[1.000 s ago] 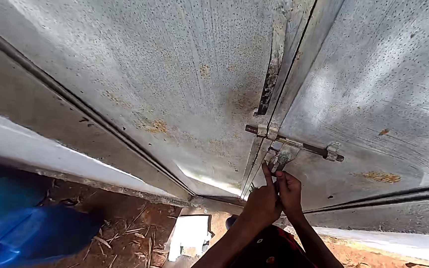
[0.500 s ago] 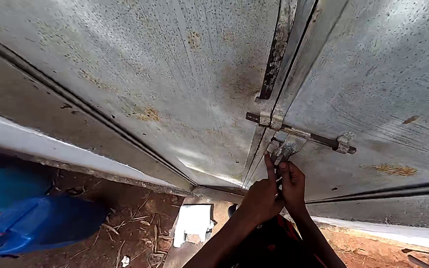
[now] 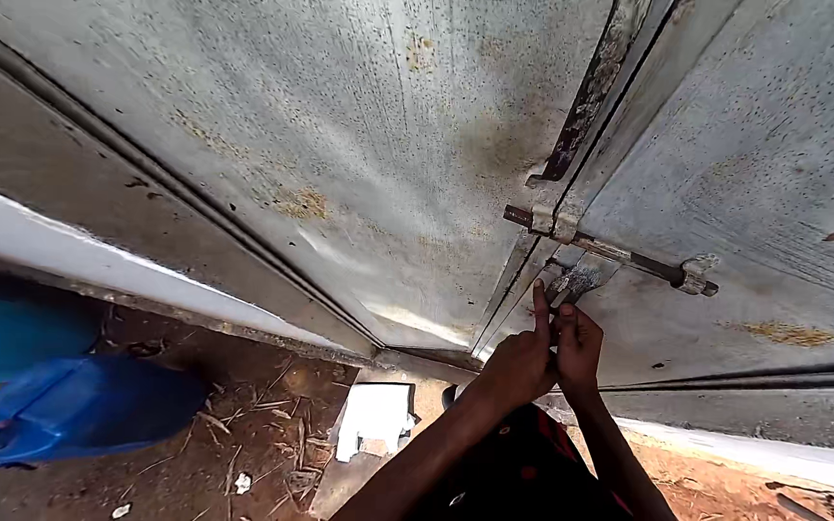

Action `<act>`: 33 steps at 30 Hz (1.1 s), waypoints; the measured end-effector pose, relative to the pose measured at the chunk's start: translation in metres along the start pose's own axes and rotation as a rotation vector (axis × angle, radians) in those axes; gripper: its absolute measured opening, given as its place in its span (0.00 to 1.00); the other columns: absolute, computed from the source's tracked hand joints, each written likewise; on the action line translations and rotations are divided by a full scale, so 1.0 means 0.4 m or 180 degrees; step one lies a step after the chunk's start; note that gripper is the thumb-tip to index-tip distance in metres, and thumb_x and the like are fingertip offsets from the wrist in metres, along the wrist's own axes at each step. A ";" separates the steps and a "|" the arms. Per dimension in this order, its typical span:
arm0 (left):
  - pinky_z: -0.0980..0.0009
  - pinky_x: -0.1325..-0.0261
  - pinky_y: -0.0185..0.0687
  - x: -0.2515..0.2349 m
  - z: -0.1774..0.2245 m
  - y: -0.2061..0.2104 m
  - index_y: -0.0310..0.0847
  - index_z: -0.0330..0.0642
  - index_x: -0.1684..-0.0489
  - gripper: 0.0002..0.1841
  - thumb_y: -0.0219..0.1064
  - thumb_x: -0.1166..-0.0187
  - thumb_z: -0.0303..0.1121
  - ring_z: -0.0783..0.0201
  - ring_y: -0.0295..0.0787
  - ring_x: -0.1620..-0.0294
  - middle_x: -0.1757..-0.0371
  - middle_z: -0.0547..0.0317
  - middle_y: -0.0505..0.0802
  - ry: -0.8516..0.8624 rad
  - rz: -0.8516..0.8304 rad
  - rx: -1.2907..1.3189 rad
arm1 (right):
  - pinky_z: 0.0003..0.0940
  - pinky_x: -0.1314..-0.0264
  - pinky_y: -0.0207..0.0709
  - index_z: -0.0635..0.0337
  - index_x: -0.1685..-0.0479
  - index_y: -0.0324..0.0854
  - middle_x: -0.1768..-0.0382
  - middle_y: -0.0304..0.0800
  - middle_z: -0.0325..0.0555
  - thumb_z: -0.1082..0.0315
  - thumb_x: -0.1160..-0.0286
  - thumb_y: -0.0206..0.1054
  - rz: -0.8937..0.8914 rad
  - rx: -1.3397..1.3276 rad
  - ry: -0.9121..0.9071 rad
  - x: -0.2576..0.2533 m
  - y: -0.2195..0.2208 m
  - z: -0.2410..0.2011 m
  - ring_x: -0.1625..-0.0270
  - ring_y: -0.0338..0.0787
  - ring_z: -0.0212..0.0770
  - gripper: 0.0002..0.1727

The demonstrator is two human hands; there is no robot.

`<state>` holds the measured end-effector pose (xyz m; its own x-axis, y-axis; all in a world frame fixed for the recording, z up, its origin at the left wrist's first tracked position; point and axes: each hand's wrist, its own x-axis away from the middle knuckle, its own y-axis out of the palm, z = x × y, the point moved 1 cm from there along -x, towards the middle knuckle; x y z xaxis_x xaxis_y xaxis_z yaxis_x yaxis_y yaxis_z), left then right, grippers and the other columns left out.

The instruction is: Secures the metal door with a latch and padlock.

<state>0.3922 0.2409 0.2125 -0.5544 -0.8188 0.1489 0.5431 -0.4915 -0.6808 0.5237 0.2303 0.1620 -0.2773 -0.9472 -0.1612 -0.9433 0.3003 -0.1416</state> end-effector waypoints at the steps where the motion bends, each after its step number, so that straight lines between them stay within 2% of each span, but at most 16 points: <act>1: 0.46 0.57 0.89 0.002 0.002 -0.001 0.08 0.46 0.07 0.67 0.78 0.30 0.41 0.50 0.92 0.65 0.66 0.53 0.90 0.0010 0.0008 -0.0031 | 0.32 0.91 0.62 0.51 0.70 0.80 0.89 0.65 0.42 0.39 0.12 0.53 -0.0052 -0.0045 0.0089 0.011 -0.003 0.000 0.91 0.64 0.37 0.28; 3: 0.48 0.58 0.89 0.017 0.004 -0.004 0.07 0.51 0.07 0.69 0.79 0.32 0.41 0.53 0.91 0.65 0.67 0.56 0.90 0.0000 0.0007 0.0041 | 0.33 0.90 0.65 0.52 0.69 0.81 0.86 0.68 0.43 0.37 0.13 0.52 -0.0038 -0.0075 0.0217 0.025 0.001 -0.020 0.89 0.67 0.38 0.29; 6: 0.48 0.55 0.89 0.044 -0.013 0.012 0.08 0.55 0.06 0.67 0.76 0.30 0.44 0.54 0.92 0.63 0.67 0.56 0.90 0.0079 0.0062 0.0296 | 0.37 0.84 0.77 0.53 0.57 0.85 0.77 0.83 0.47 0.41 0.11 0.53 0.0079 0.0063 0.0220 0.033 0.012 -0.049 0.82 0.81 0.43 0.26; 11: 0.58 0.59 0.90 0.073 -0.076 0.010 0.18 0.65 0.03 0.61 0.75 0.28 0.48 0.66 0.89 0.71 0.73 0.64 0.89 0.0291 0.0176 0.1161 | 0.40 0.71 0.88 0.57 0.58 0.83 0.71 0.90 0.48 0.53 0.10 0.58 -0.0017 0.0219 -0.0015 0.020 -0.011 -0.075 0.72 0.91 0.47 0.17; 15: 0.63 0.54 0.93 0.121 -0.086 -0.064 0.28 0.68 0.03 0.61 0.79 0.31 0.53 0.70 0.93 0.66 0.67 0.69 0.95 0.0152 0.0635 0.1646 | 0.41 0.65 0.91 0.56 0.56 0.84 0.66 0.92 0.46 0.58 0.13 0.62 -0.0037 0.0286 -0.0126 0.009 -0.019 -0.093 0.65 0.94 0.46 0.12; 18: 0.62 0.58 0.94 0.157 -0.046 -0.180 0.39 0.71 0.04 0.58 0.83 0.34 0.51 0.64 0.94 0.68 0.67 0.67 0.96 0.0455 0.0992 0.1960 | 0.40 0.67 0.92 0.55 0.53 0.85 0.64 0.93 0.45 0.60 0.16 0.67 0.0216 0.0231 -0.0237 0.007 -0.002 -0.103 0.65 0.94 0.44 0.09; 20: 0.62 0.63 0.94 0.178 0.012 -0.288 0.44 0.70 0.05 0.56 0.84 0.34 0.43 0.59 0.94 0.69 0.66 0.61 0.96 0.0783 0.1058 0.2126 | 0.38 0.69 0.90 0.55 0.46 0.79 0.62 0.89 0.43 0.61 0.21 0.70 0.0594 0.0252 -0.0361 0.006 0.022 -0.111 0.66 0.92 0.41 0.12; 22: 0.65 0.66 0.93 0.189 0.086 -0.399 0.45 0.66 0.06 0.54 0.82 0.33 0.39 0.57 0.94 0.70 0.66 0.56 0.95 0.1089 0.0967 0.2171 | 0.35 0.65 0.87 0.57 0.32 0.71 0.54 0.84 0.43 0.60 0.26 0.70 0.0991 0.0271 -0.0613 0.005 0.054 -0.119 0.61 0.89 0.37 0.25; 24: 0.67 0.69 0.92 0.182 0.162 -0.489 0.46 0.63 0.06 0.53 0.81 0.32 0.37 0.58 0.93 0.71 0.66 0.51 0.95 0.1213 0.0723 0.2197 | 0.36 0.49 0.82 0.61 0.23 0.60 0.41 0.78 0.48 0.57 0.24 0.69 0.1271 0.0277 -0.0956 0.008 0.084 -0.131 0.46 0.83 0.39 0.34; 27: 0.66 0.61 0.96 0.132 0.248 -0.562 0.52 0.53 0.09 0.49 0.81 0.34 0.36 0.56 0.97 0.66 0.62 0.47 0.96 0.1081 0.0321 0.2131 | 0.48 0.23 0.68 0.59 0.17 0.54 0.21 0.65 0.57 0.46 0.24 0.69 0.1800 0.0652 -0.1525 0.014 0.104 -0.151 0.19 0.68 0.47 0.43; 28: 0.64 0.60 0.96 0.114 0.267 -0.565 0.56 0.50 0.13 0.46 0.82 0.34 0.35 0.54 0.97 0.65 0.62 0.46 0.96 0.1007 0.0295 0.2102 | 0.51 0.16 0.60 0.53 0.14 0.53 0.17 0.61 0.54 0.42 0.23 0.67 0.1961 0.0833 -0.1794 0.019 0.102 -0.160 0.13 0.61 0.47 0.43; 29: 0.63 0.60 0.96 0.102 0.280 -0.561 0.57 0.48 0.18 0.44 0.83 0.34 0.35 0.53 0.97 0.64 0.62 0.46 0.96 0.0945 0.0317 0.2021 | 0.52 0.11 0.53 0.43 0.13 0.54 0.14 0.58 0.45 0.39 0.24 0.65 0.2117 0.0992 -0.2125 0.027 0.095 -0.178 0.09 0.55 0.45 0.42; 30: 0.63 0.61 0.96 0.094 0.287 -0.551 0.56 0.49 0.21 0.43 0.84 0.35 0.35 0.53 0.97 0.65 0.63 0.47 0.96 0.0902 0.0356 0.1927 | 0.51 0.09 0.50 0.36 0.12 0.56 0.13 0.58 0.37 0.38 0.25 0.64 0.2257 0.1127 -0.2526 0.043 0.083 -0.206 0.08 0.53 0.43 0.41; 32: 0.63 0.64 0.95 0.097 0.288 -0.533 0.55 0.51 0.23 0.42 0.84 0.34 0.35 0.53 0.96 0.66 0.65 0.48 0.95 0.0845 0.0401 0.1846 | 0.47 0.07 0.48 0.31 0.11 0.54 0.11 0.57 0.24 0.37 0.25 0.60 0.2375 0.1513 -0.3184 0.095 0.058 -0.276 0.07 0.52 0.37 0.40; 33: 0.63 0.65 0.94 0.103 0.286 -0.534 0.55 0.51 0.23 0.42 0.83 0.33 0.34 0.53 0.96 0.67 0.65 0.47 0.95 0.0842 0.0341 0.1889 | 0.45 0.05 0.43 0.31 0.11 0.52 0.10 0.54 0.21 0.37 0.23 0.57 0.2384 0.1747 -0.3337 0.105 0.059 -0.290 0.06 0.49 0.34 0.39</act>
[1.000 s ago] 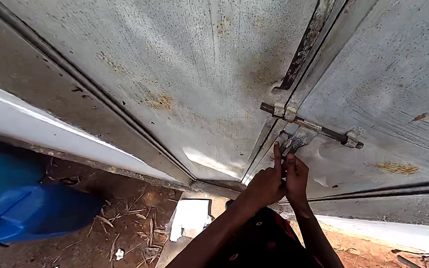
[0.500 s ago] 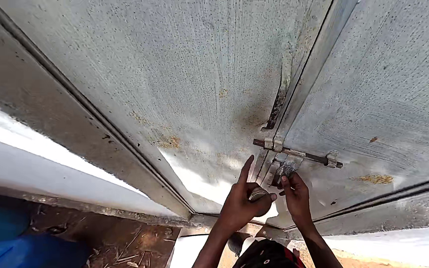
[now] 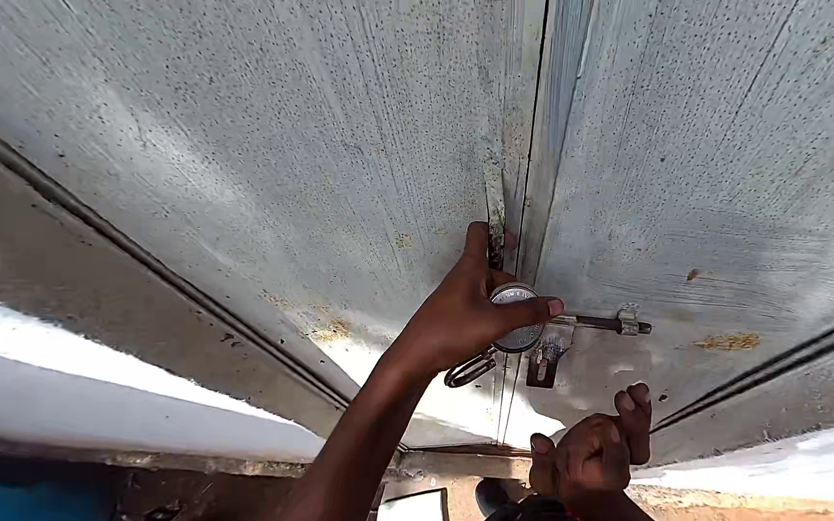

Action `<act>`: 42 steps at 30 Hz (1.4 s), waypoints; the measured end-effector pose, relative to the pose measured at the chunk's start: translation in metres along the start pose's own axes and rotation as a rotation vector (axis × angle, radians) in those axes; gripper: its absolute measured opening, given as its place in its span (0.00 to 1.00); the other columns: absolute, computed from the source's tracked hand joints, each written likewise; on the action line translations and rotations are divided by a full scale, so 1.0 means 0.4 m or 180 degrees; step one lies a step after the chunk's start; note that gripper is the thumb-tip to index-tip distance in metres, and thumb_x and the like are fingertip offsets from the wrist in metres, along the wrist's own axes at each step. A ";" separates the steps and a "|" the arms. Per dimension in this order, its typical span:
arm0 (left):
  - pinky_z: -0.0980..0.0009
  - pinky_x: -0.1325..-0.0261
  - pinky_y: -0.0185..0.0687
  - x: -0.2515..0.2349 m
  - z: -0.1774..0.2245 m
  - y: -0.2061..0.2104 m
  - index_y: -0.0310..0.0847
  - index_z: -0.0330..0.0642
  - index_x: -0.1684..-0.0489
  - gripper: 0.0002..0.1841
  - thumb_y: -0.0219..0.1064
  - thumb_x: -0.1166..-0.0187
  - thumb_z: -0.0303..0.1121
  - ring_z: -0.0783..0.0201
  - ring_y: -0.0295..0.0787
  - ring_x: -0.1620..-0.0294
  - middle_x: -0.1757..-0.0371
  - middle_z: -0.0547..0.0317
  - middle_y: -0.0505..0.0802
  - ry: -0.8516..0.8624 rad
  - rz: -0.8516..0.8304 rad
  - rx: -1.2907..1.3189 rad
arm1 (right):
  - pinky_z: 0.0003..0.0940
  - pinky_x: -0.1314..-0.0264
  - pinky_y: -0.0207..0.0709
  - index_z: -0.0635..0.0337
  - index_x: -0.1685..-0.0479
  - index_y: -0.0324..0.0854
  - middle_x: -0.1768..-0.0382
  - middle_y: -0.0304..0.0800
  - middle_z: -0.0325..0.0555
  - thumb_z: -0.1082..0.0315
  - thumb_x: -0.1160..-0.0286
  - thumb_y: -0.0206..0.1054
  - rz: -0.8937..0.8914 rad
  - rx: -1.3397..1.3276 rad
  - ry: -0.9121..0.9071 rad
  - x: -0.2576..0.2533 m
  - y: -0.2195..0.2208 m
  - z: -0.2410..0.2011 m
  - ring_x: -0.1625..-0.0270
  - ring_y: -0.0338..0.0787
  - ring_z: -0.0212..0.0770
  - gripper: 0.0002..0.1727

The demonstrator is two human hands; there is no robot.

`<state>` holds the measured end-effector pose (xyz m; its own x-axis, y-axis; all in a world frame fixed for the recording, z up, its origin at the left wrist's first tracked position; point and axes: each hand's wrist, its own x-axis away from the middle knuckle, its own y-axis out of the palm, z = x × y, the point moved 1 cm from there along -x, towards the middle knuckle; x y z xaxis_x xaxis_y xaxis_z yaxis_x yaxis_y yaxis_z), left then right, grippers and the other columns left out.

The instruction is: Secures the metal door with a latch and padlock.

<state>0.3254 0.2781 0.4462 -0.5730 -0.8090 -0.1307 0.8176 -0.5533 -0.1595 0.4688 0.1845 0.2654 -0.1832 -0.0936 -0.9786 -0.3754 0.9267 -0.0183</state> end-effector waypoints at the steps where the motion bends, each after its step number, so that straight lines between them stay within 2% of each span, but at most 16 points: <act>1: 0.63 0.64 0.95 0.007 0.006 -0.010 0.56 0.51 0.23 0.41 0.83 0.34 0.33 0.53 0.96 0.66 0.64 0.46 0.95 -0.0023 -0.0103 0.0091 | 0.45 0.04 0.35 0.33 0.10 0.51 0.09 0.52 0.22 0.37 0.20 0.52 -0.0026 0.0198 -0.0168 0.008 0.034 0.010 0.05 0.43 0.32 0.37; 3: 0.64 0.63 0.95 0.019 0.025 -0.038 0.56 0.50 0.24 0.40 0.81 0.33 0.33 0.54 0.97 0.65 0.63 0.46 0.94 -0.0117 -0.0379 0.0197 | 0.54 0.07 0.12 0.37 0.12 0.55 0.08 0.48 0.33 0.39 0.18 0.47 -0.0020 0.0628 -0.0540 0.058 0.201 0.106 0.04 0.31 0.36 0.34; 5: 0.68 0.73 0.92 0.029 0.015 -0.031 0.57 0.53 0.25 0.39 0.80 0.33 0.35 0.57 0.95 0.72 0.67 0.48 0.93 -0.0237 -0.0473 0.0181 | 0.61 0.10 0.07 0.42 0.13 0.61 0.06 0.47 0.39 0.39 0.15 0.51 -0.0303 0.1149 -0.0568 0.114 0.253 0.171 0.03 0.29 0.41 0.34; 6: 0.68 0.77 0.91 0.016 0.022 -0.032 0.57 0.53 0.25 0.38 0.80 0.32 0.35 0.57 0.94 0.75 0.68 0.48 0.93 -0.0240 -0.0452 0.0121 | 0.61 0.11 0.04 0.41 0.09 0.54 0.04 0.40 0.39 0.41 0.14 0.50 -0.0498 0.1387 -0.0426 0.108 0.270 0.181 0.03 0.25 0.41 0.36; 9: 0.69 0.83 0.86 0.015 0.018 -0.029 0.57 0.53 0.26 0.37 0.80 0.30 0.34 0.57 0.91 0.79 0.67 0.46 0.92 -0.0216 -0.0443 0.0069 | 0.60 0.08 0.14 0.43 0.07 0.54 0.04 0.42 0.43 0.41 0.13 0.51 -0.0971 0.1167 -0.0220 0.115 0.211 0.158 0.02 0.32 0.43 0.37; 12: 0.69 0.79 0.89 0.030 0.008 -0.025 0.56 0.54 0.23 0.39 0.80 0.31 0.34 0.56 0.94 0.76 0.66 0.46 0.94 -0.0095 -0.0396 -0.0006 | 0.61 0.04 0.27 0.51 0.08 0.55 0.05 0.47 0.50 0.38 0.23 0.64 -0.1171 0.0560 0.0077 0.163 0.122 0.161 0.03 0.41 0.48 0.46; 17: 0.70 0.87 0.84 0.046 -0.007 -0.006 0.55 0.55 0.23 0.39 0.80 0.30 0.33 0.58 0.90 0.81 0.67 0.46 0.92 0.0030 -0.0280 0.0212 | 0.58 0.03 0.37 0.59 0.07 0.54 0.06 0.47 0.56 0.40 0.21 0.61 -0.1641 0.0580 0.0674 0.321 0.011 0.181 0.03 0.44 0.51 0.47; 21: 0.70 0.90 0.80 0.051 -0.015 -0.004 0.53 0.59 0.18 0.42 0.79 0.29 0.33 0.59 0.85 0.86 0.70 0.46 0.89 0.0040 -0.0278 0.0388 | 0.56 0.04 0.47 0.55 0.09 0.59 0.07 0.51 0.53 0.42 0.21 0.62 -0.1843 0.0471 0.0863 0.356 -0.052 0.177 0.04 0.48 0.49 0.43; 25: 0.69 0.87 0.84 0.049 -0.033 0.004 0.52 0.60 0.15 0.44 0.79 0.30 0.32 0.58 0.89 0.82 0.67 0.46 0.91 0.0160 -0.0204 0.0445 | 0.52 0.07 0.55 0.52 0.10 0.62 0.09 0.61 0.46 0.43 0.17 0.58 -0.2014 0.0339 0.0881 0.356 -0.067 0.177 0.07 0.57 0.45 0.39; 27: 0.70 0.86 0.84 0.054 -0.040 0.012 0.51 0.61 0.15 0.44 0.78 0.29 0.32 0.59 0.90 0.81 0.67 0.47 0.91 0.0185 -0.0163 0.0444 | 0.48 0.13 0.64 0.53 0.16 0.71 0.17 0.75 0.43 0.47 0.16 0.60 -0.2072 0.0287 0.0876 0.340 -0.060 0.173 0.15 0.71 0.43 0.33; 29: 0.72 0.83 0.85 0.067 -0.047 0.014 0.50 0.62 0.12 0.45 0.78 0.29 0.34 0.63 0.90 0.80 0.66 0.51 0.92 0.0214 -0.0129 0.0500 | 0.43 0.35 0.82 0.53 0.40 0.87 0.42 0.93 0.41 0.52 0.17 0.64 -0.1973 0.0135 0.0919 0.308 -0.034 0.176 0.40 0.90 0.40 0.19; 30: 0.72 0.79 0.88 0.069 -0.053 0.009 0.50 0.63 0.11 0.47 0.78 0.31 0.36 0.64 0.91 0.77 0.64 0.52 0.93 0.0242 -0.0150 0.0549 | 0.41 0.50 0.86 0.54 0.51 0.90 0.56 0.94 0.40 0.55 0.18 0.66 -0.1928 0.0017 0.0963 0.288 -0.013 0.186 0.54 0.93 0.39 0.14; 32: 0.71 0.75 0.90 0.072 -0.072 -0.006 0.49 0.61 0.09 0.50 0.80 0.35 0.40 0.64 0.93 0.73 0.63 0.51 0.93 0.0303 -0.0193 0.0641 | 0.39 0.67 0.87 0.56 0.61 0.89 0.69 0.91 0.41 0.59 0.18 0.67 -0.1970 -0.0198 0.1154 0.247 0.022 0.217 0.70 0.90 0.38 0.12; 35: 0.70 0.71 0.91 0.066 -0.087 -0.015 0.45 0.62 0.08 0.55 0.82 0.39 0.40 0.62 0.94 0.71 0.64 0.51 0.94 0.0287 -0.0246 0.0655 | 0.45 0.79 0.77 0.56 0.69 0.86 0.80 0.82 0.42 0.54 0.20 0.71 -0.2188 -0.0323 0.1500 0.191 0.043 0.265 0.81 0.81 0.41 0.16; 38: 0.68 0.71 0.92 0.037 -0.083 -0.005 0.39 0.65 0.07 0.59 0.83 0.39 0.37 0.59 0.96 0.70 0.63 0.49 0.95 0.0185 -0.0221 0.0614 | 0.45 0.86 0.66 0.54 0.78 0.78 0.89 0.71 0.42 0.50 0.18 0.68 -0.2195 -0.0183 0.1834 0.197 0.079 0.272 0.88 0.71 0.43 0.22; 42: 0.68 0.73 0.91 0.027 -0.075 0.000 0.45 0.67 0.10 0.52 0.80 0.35 0.35 0.56 0.95 0.70 0.61 0.47 0.93 0.0068 -0.0163 0.0405 | 0.47 0.84 0.69 0.53 0.80 0.78 0.88 0.73 0.42 0.48 0.16 0.63 -0.2234 0.0110 0.2034 0.219 0.113 0.265 0.86 0.76 0.44 0.24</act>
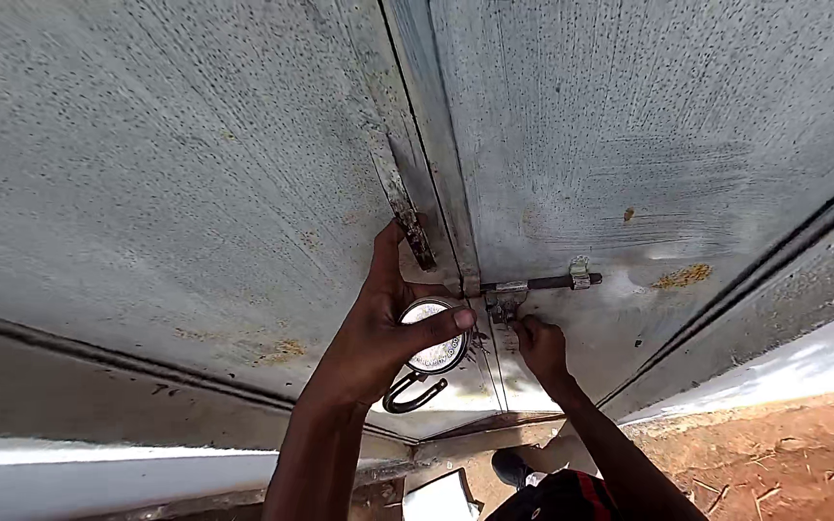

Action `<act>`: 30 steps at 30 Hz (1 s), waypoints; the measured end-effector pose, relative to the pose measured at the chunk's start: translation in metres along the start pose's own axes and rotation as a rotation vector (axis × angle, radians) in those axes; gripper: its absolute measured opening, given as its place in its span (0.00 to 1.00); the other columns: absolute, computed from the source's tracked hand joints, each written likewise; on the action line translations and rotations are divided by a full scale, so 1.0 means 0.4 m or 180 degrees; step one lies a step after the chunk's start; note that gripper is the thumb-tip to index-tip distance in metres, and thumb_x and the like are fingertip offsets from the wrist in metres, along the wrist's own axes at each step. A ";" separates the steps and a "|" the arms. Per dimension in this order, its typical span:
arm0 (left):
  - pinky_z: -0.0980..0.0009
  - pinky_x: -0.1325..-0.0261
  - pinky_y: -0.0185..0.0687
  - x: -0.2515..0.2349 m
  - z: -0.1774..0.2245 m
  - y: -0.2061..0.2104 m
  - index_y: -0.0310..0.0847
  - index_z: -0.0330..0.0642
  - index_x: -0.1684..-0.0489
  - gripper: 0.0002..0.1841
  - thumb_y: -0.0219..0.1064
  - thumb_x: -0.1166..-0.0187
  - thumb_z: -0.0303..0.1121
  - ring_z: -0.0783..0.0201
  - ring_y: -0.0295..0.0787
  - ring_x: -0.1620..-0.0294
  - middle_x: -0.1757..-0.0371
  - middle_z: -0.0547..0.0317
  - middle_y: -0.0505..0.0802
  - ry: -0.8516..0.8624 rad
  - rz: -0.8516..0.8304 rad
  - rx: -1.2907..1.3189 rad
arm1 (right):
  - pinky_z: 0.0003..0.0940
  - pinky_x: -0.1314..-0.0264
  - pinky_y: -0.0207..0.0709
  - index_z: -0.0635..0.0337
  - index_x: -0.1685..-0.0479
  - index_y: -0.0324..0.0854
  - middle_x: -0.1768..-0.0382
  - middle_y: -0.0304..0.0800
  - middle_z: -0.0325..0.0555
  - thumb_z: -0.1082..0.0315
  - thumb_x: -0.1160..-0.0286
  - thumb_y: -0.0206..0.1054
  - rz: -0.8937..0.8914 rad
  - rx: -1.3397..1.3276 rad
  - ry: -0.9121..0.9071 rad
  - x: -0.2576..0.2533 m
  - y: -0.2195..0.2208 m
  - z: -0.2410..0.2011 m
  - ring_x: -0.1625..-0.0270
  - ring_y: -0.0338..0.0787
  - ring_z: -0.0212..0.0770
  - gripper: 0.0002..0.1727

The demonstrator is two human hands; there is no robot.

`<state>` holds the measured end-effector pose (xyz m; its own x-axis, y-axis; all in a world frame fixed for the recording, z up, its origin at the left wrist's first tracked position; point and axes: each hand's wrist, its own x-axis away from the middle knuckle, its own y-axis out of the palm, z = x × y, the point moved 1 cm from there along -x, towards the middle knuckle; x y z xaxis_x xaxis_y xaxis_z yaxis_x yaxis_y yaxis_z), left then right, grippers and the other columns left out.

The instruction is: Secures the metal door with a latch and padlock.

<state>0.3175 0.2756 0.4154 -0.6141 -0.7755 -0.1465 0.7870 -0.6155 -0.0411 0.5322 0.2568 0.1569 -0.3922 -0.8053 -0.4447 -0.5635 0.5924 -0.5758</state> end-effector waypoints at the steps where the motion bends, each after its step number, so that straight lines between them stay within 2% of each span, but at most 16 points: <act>1: 0.70 0.72 0.91 0.007 -0.005 -0.003 0.44 0.68 0.09 0.53 0.80 0.35 0.35 0.58 0.95 0.70 0.62 0.49 0.94 0.0037 0.0004 -0.0067 | 0.47 0.83 0.69 0.53 0.82 0.78 0.89 0.73 0.40 0.46 0.17 0.63 -0.0001 0.0059 0.0030 -0.003 0.000 0.003 0.86 0.76 0.43 0.26; 4: 0.68 0.66 0.94 0.036 -0.068 -0.014 0.39 0.69 0.06 0.59 0.84 0.39 0.43 0.59 0.95 0.69 0.63 0.51 0.94 0.0182 -0.0016 0.0144 | 0.44 0.83 0.68 0.50 0.86 0.78 0.91 0.71 0.36 0.40 0.22 0.65 -0.0106 -0.0069 0.0008 0.011 -0.034 0.024 0.87 0.74 0.39 0.29; 6: 0.65 0.61 0.95 0.066 -0.143 -0.020 0.39 0.72 0.06 0.61 0.86 0.41 0.50 0.56 0.95 0.68 0.62 0.49 0.95 0.0151 0.0005 0.0417 | 0.40 0.83 0.68 0.49 0.84 0.79 0.90 0.71 0.33 0.42 0.21 0.66 -0.0284 -0.0363 -0.0057 0.030 -0.071 0.028 0.87 0.72 0.35 0.27; 7: 0.64 0.60 0.94 0.079 -0.184 -0.020 0.39 0.73 0.06 0.61 0.86 0.40 0.52 0.55 0.95 0.68 0.63 0.48 0.94 0.0163 -0.0002 0.0608 | 0.37 0.83 0.69 0.49 0.83 0.80 0.89 0.72 0.32 0.43 0.20 0.65 -0.0414 -0.0586 -0.0041 0.045 -0.092 0.026 0.86 0.73 0.32 0.25; 9: 0.65 0.59 0.93 0.099 -0.255 -0.009 0.37 0.75 0.05 0.58 0.82 0.35 0.56 0.57 0.94 0.69 0.64 0.49 0.93 0.0204 0.0080 0.0918 | 0.31 0.78 0.78 0.52 0.77 0.85 0.85 0.82 0.31 0.48 0.16 0.64 -0.0781 -0.1200 0.0044 0.081 -0.133 0.011 0.82 0.81 0.28 0.22; 10: 0.65 0.63 0.92 0.109 -0.283 0.003 0.39 0.72 0.05 0.56 0.80 0.32 0.56 0.57 0.92 0.70 0.65 0.48 0.92 0.0199 0.0223 0.1073 | 0.28 0.75 0.81 0.55 0.72 0.87 0.81 0.87 0.34 0.52 0.14 0.63 -0.1043 -0.1592 0.0119 0.102 -0.151 -0.002 0.79 0.84 0.28 0.20; 12: 0.68 0.76 0.88 0.123 -0.326 0.036 0.43 0.69 0.05 0.50 0.74 0.26 0.57 0.58 0.90 0.75 0.65 0.46 0.91 0.0092 0.0526 0.1361 | 0.28 0.66 0.85 0.60 0.61 0.90 0.73 0.92 0.38 0.54 0.12 0.61 -0.1545 -0.2126 0.0184 0.138 -0.174 -0.024 0.72 0.89 0.29 0.20; 14: 0.69 0.83 0.85 0.132 -0.351 0.073 0.48 0.67 0.06 0.39 0.64 0.16 0.55 0.57 0.89 0.77 0.65 0.44 0.89 -0.0190 0.0721 0.1580 | 0.30 0.62 0.87 0.59 0.51 0.91 0.67 0.94 0.39 0.55 0.11 0.61 -0.1658 -0.2173 -0.0009 0.163 -0.177 -0.035 0.66 0.91 0.30 0.18; 16: 0.70 0.83 0.83 0.138 -0.370 0.108 0.62 0.57 0.12 0.27 0.52 0.09 0.51 0.55 0.90 0.75 0.63 0.39 0.89 -0.0583 0.1047 0.1902 | 0.31 0.58 0.89 0.55 0.43 0.90 0.61 0.95 0.39 0.56 0.11 0.61 -0.1421 -0.1960 -0.0277 0.175 -0.177 -0.045 0.61 0.92 0.30 0.16; 17: 0.70 0.82 0.84 0.139 -0.377 0.123 0.67 0.51 0.17 0.25 0.48 0.07 0.50 0.54 0.92 0.71 0.60 0.37 0.90 -0.0811 0.1241 0.2192 | 0.31 0.56 0.90 0.54 0.41 0.90 0.60 0.95 0.39 0.56 0.11 0.62 -0.1235 -0.1822 -0.0399 0.173 -0.181 -0.051 0.60 0.92 0.30 0.16; 19: 0.72 0.81 0.86 0.134 -0.390 0.138 0.75 0.42 0.27 0.26 0.39 0.04 0.49 0.54 0.95 0.68 0.57 0.38 0.92 -0.1355 0.1617 0.2781 | 0.31 0.55 0.90 0.52 0.42 0.90 0.57 0.95 0.37 0.58 0.12 0.62 -0.0902 -0.1603 -0.0598 0.152 -0.193 -0.065 0.57 0.93 0.30 0.14; 23: 0.72 0.78 0.89 0.135 -0.431 0.145 0.79 0.32 0.43 0.30 0.40 0.05 0.52 0.55 0.96 0.70 0.61 0.39 0.92 -0.1942 0.1921 0.3811 | 0.34 0.45 0.92 0.54 0.36 0.87 0.45 0.93 0.39 0.61 0.17 0.67 -0.0913 -0.1610 -0.0921 0.090 -0.208 -0.090 0.48 0.93 0.32 0.16; 26: 0.73 0.78 0.89 0.137 -0.446 0.155 0.80 0.32 0.48 0.30 0.41 0.06 0.53 0.55 0.96 0.70 0.60 0.38 0.92 -0.2038 0.2069 0.4052 | 0.37 0.36 0.89 0.55 0.33 0.85 0.37 0.89 0.41 0.60 0.17 0.68 -0.1202 -0.1593 -0.0976 0.072 -0.184 -0.091 0.37 0.90 0.35 0.18; 30: 0.68 0.73 0.92 0.136 -0.447 0.163 0.80 0.30 0.49 0.31 0.41 0.06 0.53 0.53 0.96 0.67 0.60 0.36 0.92 -0.2247 0.2212 0.4116 | 0.37 0.35 0.88 0.47 0.27 0.83 0.26 0.82 0.40 0.58 0.17 0.67 -0.1647 -0.1469 -0.1128 0.073 -0.159 -0.097 0.31 0.87 0.34 0.21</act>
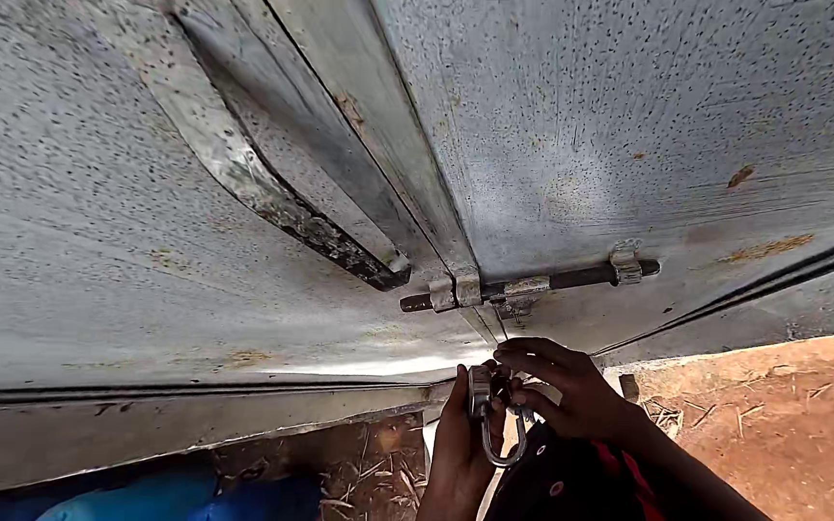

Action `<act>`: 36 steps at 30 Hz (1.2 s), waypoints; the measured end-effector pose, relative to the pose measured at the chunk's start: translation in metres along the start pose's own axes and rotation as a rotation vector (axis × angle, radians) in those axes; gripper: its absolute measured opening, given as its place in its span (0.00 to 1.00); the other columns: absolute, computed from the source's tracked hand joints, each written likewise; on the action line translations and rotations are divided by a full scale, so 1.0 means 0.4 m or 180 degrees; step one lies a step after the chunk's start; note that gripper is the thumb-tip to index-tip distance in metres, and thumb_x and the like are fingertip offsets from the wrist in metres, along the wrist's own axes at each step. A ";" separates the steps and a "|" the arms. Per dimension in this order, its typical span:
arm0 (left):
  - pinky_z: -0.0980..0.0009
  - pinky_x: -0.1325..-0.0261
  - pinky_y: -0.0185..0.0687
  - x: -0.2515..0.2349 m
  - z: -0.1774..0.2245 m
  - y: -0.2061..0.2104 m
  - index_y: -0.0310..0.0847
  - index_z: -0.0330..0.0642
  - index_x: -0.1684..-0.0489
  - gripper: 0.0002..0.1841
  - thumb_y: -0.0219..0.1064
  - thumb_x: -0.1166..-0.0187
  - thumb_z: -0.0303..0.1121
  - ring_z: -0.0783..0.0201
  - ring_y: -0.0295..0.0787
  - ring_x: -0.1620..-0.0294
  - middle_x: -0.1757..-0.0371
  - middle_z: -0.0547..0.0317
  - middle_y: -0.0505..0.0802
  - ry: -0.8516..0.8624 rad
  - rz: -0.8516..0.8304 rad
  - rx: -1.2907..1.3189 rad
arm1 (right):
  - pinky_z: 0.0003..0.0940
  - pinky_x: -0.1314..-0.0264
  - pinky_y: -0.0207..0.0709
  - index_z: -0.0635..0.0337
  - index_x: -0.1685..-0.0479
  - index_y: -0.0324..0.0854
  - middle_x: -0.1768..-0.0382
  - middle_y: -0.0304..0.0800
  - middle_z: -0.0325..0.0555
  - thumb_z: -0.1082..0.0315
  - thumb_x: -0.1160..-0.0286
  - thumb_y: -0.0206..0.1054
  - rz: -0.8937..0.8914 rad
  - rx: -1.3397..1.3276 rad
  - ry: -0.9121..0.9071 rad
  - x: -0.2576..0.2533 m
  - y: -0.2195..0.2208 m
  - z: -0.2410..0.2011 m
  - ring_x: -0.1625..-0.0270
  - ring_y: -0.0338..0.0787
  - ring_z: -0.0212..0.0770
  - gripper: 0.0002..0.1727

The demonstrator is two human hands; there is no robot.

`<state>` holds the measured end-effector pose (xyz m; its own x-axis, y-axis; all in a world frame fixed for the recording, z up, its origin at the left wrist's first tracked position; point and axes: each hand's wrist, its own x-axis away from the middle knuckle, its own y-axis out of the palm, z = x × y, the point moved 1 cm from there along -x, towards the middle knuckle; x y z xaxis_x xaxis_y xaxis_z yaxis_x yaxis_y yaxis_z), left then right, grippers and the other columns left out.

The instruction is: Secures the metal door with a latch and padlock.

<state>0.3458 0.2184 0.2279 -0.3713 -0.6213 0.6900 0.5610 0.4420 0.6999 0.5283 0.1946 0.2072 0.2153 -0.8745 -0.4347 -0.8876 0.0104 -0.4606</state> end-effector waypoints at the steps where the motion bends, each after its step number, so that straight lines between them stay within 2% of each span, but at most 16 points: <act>1: 0.68 0.74 0.92 0.002 -0.002 0.002 0.79 0.30 0.50 0.30 0.42 0.06 0.52 0.53 0.95 0.70 0.62 0.37 0.92 0.0013 0.0133 -0.0115 | 0.39 0.31 0.86 0.43 0.24 0.81 0.21 0.78 0.41 0.59 0.19 0.68 -0.0208 0.0038 -0.0087 -0.002 0.001 0.000 0.27 0.84 0.36 0.24; 3: 0.68 0.74 0.92 0.002 -0.013 0.002 0.78 0.32 0.48 0.27 0.41 0.04 0.48 0.57 0.94 0.73 0.65 0.41 0.92 0.0146 0.0364 -0.0554 | 0.47 0.16 0.72 0.33 0.17 0.74 0.13 0.67 0.42 0.63 0.21 0.67 -0.0768 0.0176 -0.0311 -0.002 -0.001 0.002 0.15 0.71 0.42 0.30; 4: 0.67 0.71 0.91 0.000 -0.020 0.000 0.78 0.32 0.47 0.25 0.41 0.04 0.44 0.58 0.92 0.72 0.66 0.43 0.92 0.0235 0.0412 -0.0846 | 0.51 0.14 0.67 0.29 0.16 0.73 0.12 0.66 0.42 0.64 0.21 0.66 -0.0949 0.0285 -0.0451 0.000 -0.001 0.003 0.12 0.67 0.46 0.31; 6: 0.66 0.67 0.90 -0.004 -0.030 -0.010 0.79 0.32 0.48 0.21 0.41 0.04 0.38 0.60 0.91 0.70 0.66 0.46 0.91 0.0240 0.0375 -0.1292 | 0.55 0.15 0.64 0.26 0.17 0.72 0.13 0.69 0.40 0.58 0.17 0.66 -0.1195 0.0513 -0.0674 0.006 -0.008 0.001 0.13 0.68 0.48 0.29; 8: 0.68 0.67 0.89 -0.008 -0.034 -0.013 0.80 0.34 0.52 0.20 0.41 0.04 0.37 0.62 0.90 0.71 0.68 0.49 0.91 0.0020 0.0319 -0.1541 | 0.54 0.17 0.67 0.29 0.21 0.77 0.19 0.77 0.38 0.51 0.16 0.65 -0.1202 0.0640 -0.0853 0.015 -0.014 0.002 0.16 0.73 0.47 0.24; 11: 0.67 0.65 0.90 -0.010 -0.043 0.010 0.81 0.35 0.55 0.22 0.42 0.04 0.39 0.62 0.90 0.70 0.70 0.50 0.90 -0.0274 0.0248 -0.1698 | 0.46 0.29 0.79 0.48 0.41 0.91 0.35 0.92 0.43 0.53 0.16 0.67 -0.0259 -0.0046 -0.0899 0.025 -0.009 0.022 0.32 0.88 0.44 0.15; 14: 0.60 0.64 0.93 -0.027 -0.059 0.009 0.78 0.29 0.46 0.25 0.41 0.03 0.43 0.52 0.92 0.67 0.63 0.41 0.91 -0.0384 0.0234 -0.1614 | 0.35 0.40 0.87 0.56 0.49 0.92 0.49 0.92 0.42 0.62 0.14 0.64 0.0887 -0.0466 -0.0229 0.026 -0.010 0.027 0.44 0.90 0.36 0.12; 16: 0.58 0.62 0.94 -0.044 -0.067 0.005 0.74 0.27 0.41 0.30 0.37 0.04 0.48 0.48 0.94 0.64 0.60 0.36 0.91 -0.0256 0.0141 -0.1191 | 0.26 0.58 0.85 0.53 0.61 0.89 0.64 0.88 0.34 0.56 0.13 0.62 0.1424 -0.0249 0.0480 0.048 -0.022 0.024 0.61 0.87 0.28 0.14; 18: 0.60 0.63 0.94 -0.059 -0.059 0.012 0.73 0.28 0.42 0.31 0.35 0.04 0.51 0.48 0.95 0.65 0.60 0.36 0.92 0.0231 0.0224 -0.0860 | 0.27 0.76 0.75 0.51 0.70 0.86 0.77 0.84 0.32 0.44 0.13 0.57 0.1276 -0.0404 0.1371 0.085 -0.035 0.012 0.77 0.80 0.28 0.25; 19: 0.63 0.65 0.94 -0.066 -0.054 0.019 0.73 0.29 0.43 0.31 0.34 0.04 0.51 0.50 0.95 0.66 0.61 0.37 0.93 0.0517 0.0283 -0.0758 | 0.31 0.77 0.75 0.53 0.69 0.88 0.79 0.84 0.34 0.39 0.14 0.55 0.0828 -0.0654 0.1740 0.099 -0.043 -0.001 0.79 0.80 0.31 0.30; 21: 0.63 0.63 0.93 -0.077 -0.050 0.024 0.71 0.30 0.41 0.30 0.34 0.04 0.51 0.51 0.94 0.64 0.59 0.38 0.92 0.0991 0.0329 -0.0635 | 0.35 0.71 0.83 0.57 0.60 0.89 0.72 0.91 0.38 0.35 0.15 0.53 -0.0097 -0.1218 0.2021 0.111 -0.035 -0.035 0.74 0.87 0.33 0.34; 23: 0.63 0.61 0.91 -0.079 -0.055 0.033 0.73 0.30 0.40 0.30 0.34 0.04 0.51 0.52 0.93 0.63 0.58 0.39 0.92 0.1267 0.0325 -0.0674 | 0.34 0.68 0.85 0.59 0.58 0.86 0.68 0.92 0.39 0.38 0.14 0.56 -0.0293 -0.1573 0.2055 0.103 0.002 -0.063 0.72 0.88 0.34 0.30; 26: 0.63 0.55 0.91 -0.085 -0.066 0.037 0.74 0.31 0.38 0.28 0.36 0.03 0.48 0.53 0.93 0.60 0.55 0.40 0.91 0.1587 0.0240 -0.0759 | 0.33 0.76 0.83 0.62 0.56 0.82 0.67 0.93 0.46 0.52 0.13 0.63 0.0300 -0.2081 0.2234 0.073 0.009 -0.077 0.74 0.90 0.39 0.19; 29: 0.63 0.45 0.88 -0.094 -0.087 0.027 0.69 0.33 0.33 0.20 0.41 0.03 0.41 0.58 0.89 0.53 0.50 0.46 0.87 0.1883 0.0011 -0.1067 | 0.35 0.75 0.86 0.66 0.50 0.80 0.65 0.93 0.55 0.65 0.15 0.63 0.0948 -0.2389 0.2464 0.029 -0.036 -0.083 0.69 0.93 0.46 0.11; 32: 0.64 0.45 0.88 -0.102 -0.127 0.020 0.64 0.33 0.32 0.17 0.42 0.04 0.37 0.58 0.89 0.52 0.50 0.45 0.86 0.1997 -0.0321 -0.1431 | 0.37 0.71 0.88 0.67 0.50 0.80 0.69 0.92 0.58 0.65 0.12 0.58 0.1274 -0.2080 0.2332 0.004 -0.061 -0.068 0.70 0.93 0.48 0.12; 36: 0.61 0.37 0.86 -0.103 -0.133 0.018 0.60 0.34 0.28 0.18 0.47 0.06 0.37 0.56 0.87 0.42 0.42 0.43 0.84 0.2464 -0.0496 -0.1754 | 0.37 0.69 0.88 0.65 0.48 0.82 0.70 0.90 0.57 0.61 0.09 0.55 0.1165 -0.1759 0.2096 -0.024 -0.077 -0.031 0.73 0.91 0.47 0.16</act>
<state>0.4043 0.2127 0.1947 0.0093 -0.9893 0.1456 0.8887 0.0750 0.4523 0.5486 0.1965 0.2353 -0.2402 -0.9628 0.1240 -0.9587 0.2553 0.1252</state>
